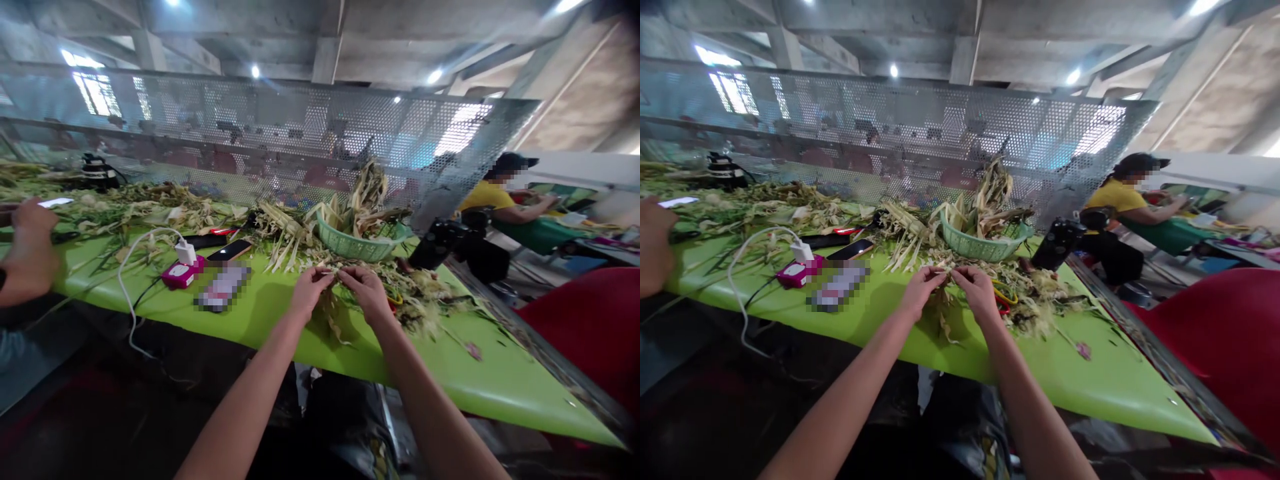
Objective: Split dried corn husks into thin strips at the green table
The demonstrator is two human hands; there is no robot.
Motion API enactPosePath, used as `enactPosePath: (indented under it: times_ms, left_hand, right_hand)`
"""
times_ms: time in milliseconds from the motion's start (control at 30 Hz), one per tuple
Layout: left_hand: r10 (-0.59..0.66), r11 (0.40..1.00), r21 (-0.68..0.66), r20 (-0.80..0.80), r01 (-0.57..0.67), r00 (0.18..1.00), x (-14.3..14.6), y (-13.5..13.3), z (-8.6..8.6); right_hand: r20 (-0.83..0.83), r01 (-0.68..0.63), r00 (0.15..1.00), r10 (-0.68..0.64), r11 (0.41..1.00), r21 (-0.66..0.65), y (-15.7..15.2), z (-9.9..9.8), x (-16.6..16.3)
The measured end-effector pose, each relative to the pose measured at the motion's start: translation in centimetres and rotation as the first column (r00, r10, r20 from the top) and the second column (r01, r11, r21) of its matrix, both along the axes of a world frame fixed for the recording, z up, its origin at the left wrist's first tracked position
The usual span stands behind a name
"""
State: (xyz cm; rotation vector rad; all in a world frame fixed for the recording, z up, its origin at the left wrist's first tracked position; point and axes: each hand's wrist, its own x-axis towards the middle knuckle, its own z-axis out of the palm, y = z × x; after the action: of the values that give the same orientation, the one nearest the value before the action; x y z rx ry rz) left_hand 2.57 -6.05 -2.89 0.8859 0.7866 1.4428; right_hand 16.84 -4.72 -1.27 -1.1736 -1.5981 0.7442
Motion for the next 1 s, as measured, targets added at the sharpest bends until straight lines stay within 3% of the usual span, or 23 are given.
enactPosePath:
  times_ms: [333, 600, 800, 1000]
  left_hand:
    - [-0.182, 0.983, -0.027, 0.013, 0.182, 0.983, 0.3, 0.3, -0.7]
    - [-0.156, 0.988, -0.030, -0.058, 0.154, 0.986, 0.3, -0.4, -0.1]
    - [-0.093, 0.996, 0.000, -0.097, 0.093, 0.991, 0.3, -0.2, -0.2]
    - [-0.121, 0.990, 0.049, -0.187, 0.133, 0.975, 0.4, -0.2, -0.5]
  right_hand:
    - [-0.082, -0.009, 0.997, 0.014, 0.998, 0.062, -0.3, -0.7, 1.1]
    - [-0.185, 0.071, 0.981, -0.060, 0.996, 0.055, -0.6, -0.5, 0.9]
    - [-0.224, -0.007, 0.974, 0.009, 1.000, 0.010, -1.1, -0.3, 0.9]
    - [-0.255, -0.025, 0.967, 0.025, 1.000, 0.001, -0.9, -0.6, 1.0]
